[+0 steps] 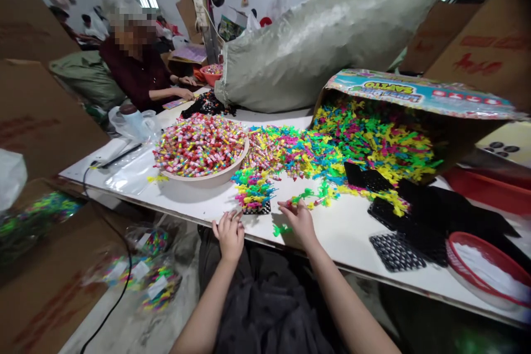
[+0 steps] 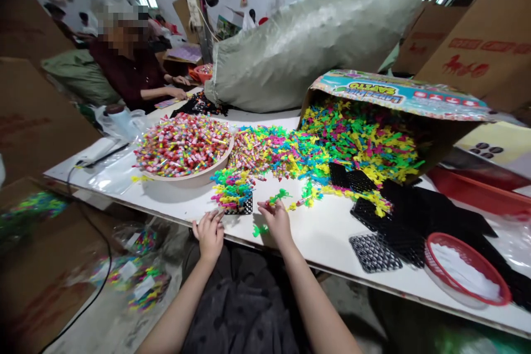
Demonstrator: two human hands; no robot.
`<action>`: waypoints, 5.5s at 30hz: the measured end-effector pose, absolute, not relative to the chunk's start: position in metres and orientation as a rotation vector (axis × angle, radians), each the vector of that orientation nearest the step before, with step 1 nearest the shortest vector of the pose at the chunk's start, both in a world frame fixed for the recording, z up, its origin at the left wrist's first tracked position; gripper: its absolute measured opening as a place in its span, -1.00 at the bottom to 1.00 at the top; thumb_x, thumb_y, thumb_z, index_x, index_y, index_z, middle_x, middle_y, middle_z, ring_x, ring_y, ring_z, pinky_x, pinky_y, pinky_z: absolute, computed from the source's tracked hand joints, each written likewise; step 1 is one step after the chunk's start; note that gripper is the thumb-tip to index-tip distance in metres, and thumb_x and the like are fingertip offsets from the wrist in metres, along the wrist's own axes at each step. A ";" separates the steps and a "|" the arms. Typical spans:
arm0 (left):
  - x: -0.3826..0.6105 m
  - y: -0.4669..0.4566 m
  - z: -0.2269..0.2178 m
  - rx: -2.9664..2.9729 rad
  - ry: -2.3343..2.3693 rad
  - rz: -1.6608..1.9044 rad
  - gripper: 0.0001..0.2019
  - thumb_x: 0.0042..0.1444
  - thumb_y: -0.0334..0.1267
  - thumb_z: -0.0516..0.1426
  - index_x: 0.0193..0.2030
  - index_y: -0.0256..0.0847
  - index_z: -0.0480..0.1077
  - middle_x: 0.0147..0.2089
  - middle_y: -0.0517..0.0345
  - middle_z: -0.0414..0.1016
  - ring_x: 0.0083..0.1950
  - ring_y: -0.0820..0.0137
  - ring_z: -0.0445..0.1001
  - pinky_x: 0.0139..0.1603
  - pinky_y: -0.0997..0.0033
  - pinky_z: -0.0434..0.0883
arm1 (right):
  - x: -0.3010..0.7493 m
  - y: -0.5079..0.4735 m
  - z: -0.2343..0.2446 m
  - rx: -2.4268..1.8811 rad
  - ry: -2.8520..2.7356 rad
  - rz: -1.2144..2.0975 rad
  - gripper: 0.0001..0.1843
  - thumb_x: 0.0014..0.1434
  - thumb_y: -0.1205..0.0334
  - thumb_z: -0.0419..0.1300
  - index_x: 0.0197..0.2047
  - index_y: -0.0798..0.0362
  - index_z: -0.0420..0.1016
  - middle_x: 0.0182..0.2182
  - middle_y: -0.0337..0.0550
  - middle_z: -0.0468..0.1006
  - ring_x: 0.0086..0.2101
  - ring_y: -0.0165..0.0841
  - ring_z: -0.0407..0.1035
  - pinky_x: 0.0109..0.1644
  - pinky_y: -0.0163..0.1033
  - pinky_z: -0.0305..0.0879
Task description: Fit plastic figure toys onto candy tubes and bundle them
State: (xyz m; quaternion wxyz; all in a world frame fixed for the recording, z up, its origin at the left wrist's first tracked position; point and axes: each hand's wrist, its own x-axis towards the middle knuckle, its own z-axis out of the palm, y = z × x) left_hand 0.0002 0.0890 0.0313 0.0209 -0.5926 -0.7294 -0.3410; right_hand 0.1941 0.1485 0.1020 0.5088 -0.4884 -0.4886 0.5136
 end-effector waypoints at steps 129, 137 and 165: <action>0.002 0.089 0.065 -1.444 -1.700 -1.463 -0.31 -0.17 -0.46 0.15 0.09 -0.07 -0.09 0.07 -0.05 0.03 0.09 0.24 0.19 -0.06 0.11 0.38 | 0.147 0.159 0.071 -1.164 -2.007 0.498 -0.90 0.08 0.31 0.11 -0.29 0.02 0.41 -0.43 -0.19 0.52 -0.34 -0.30 0.35 -0.11 -0.18 0.08; 0.010 0.101 0.079 -1.440 -1.721 -1.814 -0.48 -0.09 -0.46 0.15 0.00 -0.12 0.03 -0.04 0.03 0.12 -0.12 0.42 0.36 -0.20 0.30 0.47 | 0.144 0.160 0.069 -1.190 -2.010 0.439 -0.90 0.10 0.28 0.09 -0.34 0.04 0.43 -0.43 -0.21 0.54 -0.36 -0.32 0.35 -0.11 -0.19 0.08; 0.004 0.118 0.138 -1.713 -1.890 -1.509 -0.87 0.03 -0.27 0.15 -0.25 -0.18 0.38 -0.21 0.09 0.38 -0.09 0.30 0.32 -0.02 0.26 0.17 | 0.139 0.158 0.067 -1.328 -2.010 0.286 -0.80 0.13 0.12 0.09 -0.46 0.03 0.31 -0.55 -0.21 0.46 -0.46 -0.32 0.31 -0.23 -0.24 0.13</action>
